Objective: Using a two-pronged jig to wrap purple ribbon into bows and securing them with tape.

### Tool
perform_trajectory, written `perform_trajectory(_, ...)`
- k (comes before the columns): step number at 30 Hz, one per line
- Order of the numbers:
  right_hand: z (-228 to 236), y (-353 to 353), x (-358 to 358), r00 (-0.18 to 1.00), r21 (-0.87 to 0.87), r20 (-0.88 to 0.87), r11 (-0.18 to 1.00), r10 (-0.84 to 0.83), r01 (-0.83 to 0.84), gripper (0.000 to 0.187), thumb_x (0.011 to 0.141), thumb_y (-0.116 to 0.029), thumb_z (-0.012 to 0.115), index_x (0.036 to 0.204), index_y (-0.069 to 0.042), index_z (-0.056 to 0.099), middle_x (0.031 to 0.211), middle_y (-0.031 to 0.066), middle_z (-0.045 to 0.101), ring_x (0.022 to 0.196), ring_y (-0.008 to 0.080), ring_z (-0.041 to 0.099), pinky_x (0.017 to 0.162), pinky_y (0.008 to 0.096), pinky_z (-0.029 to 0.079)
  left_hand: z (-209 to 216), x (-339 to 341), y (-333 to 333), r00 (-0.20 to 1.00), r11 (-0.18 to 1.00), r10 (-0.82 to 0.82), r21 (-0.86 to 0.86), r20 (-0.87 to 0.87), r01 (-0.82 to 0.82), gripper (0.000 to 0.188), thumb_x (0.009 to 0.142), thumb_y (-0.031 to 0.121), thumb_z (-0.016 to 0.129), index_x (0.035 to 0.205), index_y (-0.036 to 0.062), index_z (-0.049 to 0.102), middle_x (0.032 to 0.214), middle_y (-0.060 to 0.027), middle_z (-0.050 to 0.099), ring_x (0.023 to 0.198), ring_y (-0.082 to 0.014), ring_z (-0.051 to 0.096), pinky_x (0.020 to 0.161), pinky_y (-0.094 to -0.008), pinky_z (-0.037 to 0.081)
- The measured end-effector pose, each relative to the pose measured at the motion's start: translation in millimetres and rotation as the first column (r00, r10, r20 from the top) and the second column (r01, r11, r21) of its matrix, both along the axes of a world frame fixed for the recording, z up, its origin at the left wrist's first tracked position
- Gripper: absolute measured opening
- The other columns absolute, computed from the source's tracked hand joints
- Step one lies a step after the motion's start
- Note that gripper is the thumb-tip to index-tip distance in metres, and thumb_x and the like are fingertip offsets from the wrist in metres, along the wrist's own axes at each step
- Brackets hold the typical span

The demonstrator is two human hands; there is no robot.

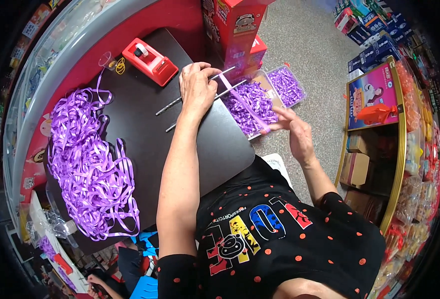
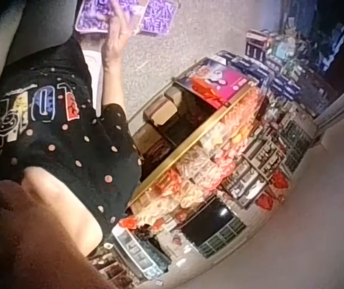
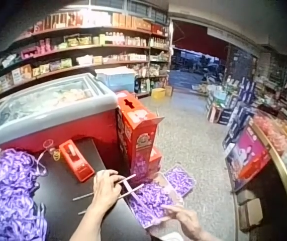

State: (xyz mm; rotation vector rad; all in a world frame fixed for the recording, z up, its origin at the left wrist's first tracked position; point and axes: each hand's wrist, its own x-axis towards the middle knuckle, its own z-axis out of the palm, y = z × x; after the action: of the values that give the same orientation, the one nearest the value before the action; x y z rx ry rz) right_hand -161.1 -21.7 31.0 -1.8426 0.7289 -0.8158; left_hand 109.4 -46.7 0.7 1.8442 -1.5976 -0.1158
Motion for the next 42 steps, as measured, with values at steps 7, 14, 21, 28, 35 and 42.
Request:
perform_trajectory(7, 44.3, -62.8, 65.1, 0.929, -0.009, 0.348, 0.991, 0.125, -0.130, 0.059, 0.099, -0.038, 0.034, 0.134, 0.009, 0.038, 0.091, 0.0089, 0.063, 0.094, 0.0260, 0.067, 0.097, 0.0368, 0.038, 0.1, 0.4, 1.2, 0.998, 0.999, -0.006, -0.053, -0.058, 0.003, 0.029, 0.069, 0.008, 0.059, 0.093, 0.0112, 0.074, 0.110, -0.0086, 0.061, 0.114, -0.0274, 0.048, 0.102, -0.0408, 0.033)
perform_trajectory(14, 42.1, -144.2, 140.6, 0.934, -0.027, 0.237, 0.963, 0.267, -0.269, 0.058, 0.100, -0.042, 0.031, 0.142, -0.002, 0.033, 0.106, 0.0131, 0.068, 0.108, 0.0165, 0.059, 0.107, 0.0373, 0.029, 5.9, 5.9, -3.8, 0.896, 0.977, 0.066, -0.154, -0.438, -0.147, 0.041, 0.077, 0.003, 0.052, 0.117, 0.0020, 0.060, 0.111, -0.0140, 0.061, 0.108, -0.0246, 0.058, 0.096, -0.0336, 0.042)
perform_trajectory(21, -41.6, -188.4, 168.5, 0.946, 0.029, 0.032, 0.946, 0.322, -0.323, 0.067, 0.098, -0.053, 0.030, 0.146, -0.007, 0.026, 0.107, 0.0077, 0.068, 0.118, 0.0169, 0.051, 0.113, 0.0385, 0.019, 4.0, 8.7, -6.8, 0.829, 0.963, 0.103, -0.155, -0.549, -0.222, 0.039, 0.079, 0.001, 0.045, 0.116, -0.0014, 0.056, 0.106, -0.0154, 0.061, 0.104, -0.0285, 0.057, 0.093, -0.0389, 0.043)
perform_trajectory(28, -77.3, -177.0, 160.4, 0.931, 0.214, 0.050, 0.907, 0.361, -0.363, 0.065, 0.097, -0.053, 0.033, 0.147, -0.012, 0.027, 0.110, 0.0083, 0.066, 0.114, 0.0166, 0.052, 0.110, 0.0379, 0.023, 2.6, 11.3, -7.5, 0.838, 0.963, 0.105, -0.155, -0.536, -0.220, 0.039, 0.079, 0.001, 0.043, 0.116, -0.0025, 0.056, 0.107, -0.0156, 0.062, 0.104, -0.0287, 0.057, 0.094, -0.0391, 0.042)
perform_trajectory(35, -79.0, -167.0, 141.1, 0.958, 0.339, -0.026, 0.904, 0.284, -0.259, 0.064, 0.096, -0.058, 0.030, 0.147, -0.018, 0.029, 0.104, 0.0071, 0.066, 0.105, 0.0166, 0.055, 0.099, 0.0318, 0.036, 0.6, 9.3, -7.8, 0.846, 0.969, 0.082, -0.156, -0.527, -0.191, 0.040, 0.079, -0.001, 0.041, 0.117, -0.0007, 0.056, 0.109, -0.0150, 0.062, 0.106, -0.0275, 0.058, 0.094, -0.0373, 0.043)
perform_trajectory(42, -86.8, -80.1, 97.7, 0.982, 0.230, 0.182, 0.969, 0.045, -0.087, 0.038, 0.102, -0.028, 0.037, 0.125, -0.001, 0.051, 0.101, 0.0117, 0.066, 0.098, 0.0190, 0.063, 0.091, 0.0322, 0.045, 2.6, 13.9, -2.5, 0.775, 0.901, -0.035, -0.356, -0.631, -0.249, 0.030, 0.081, -0.001, 0.041, 0.103, -0.0012, 0.062, 0.095, -0.0108, 0.065, 0.092, -0.0206, 0.063, 0.085, -0.0317, 0.048)
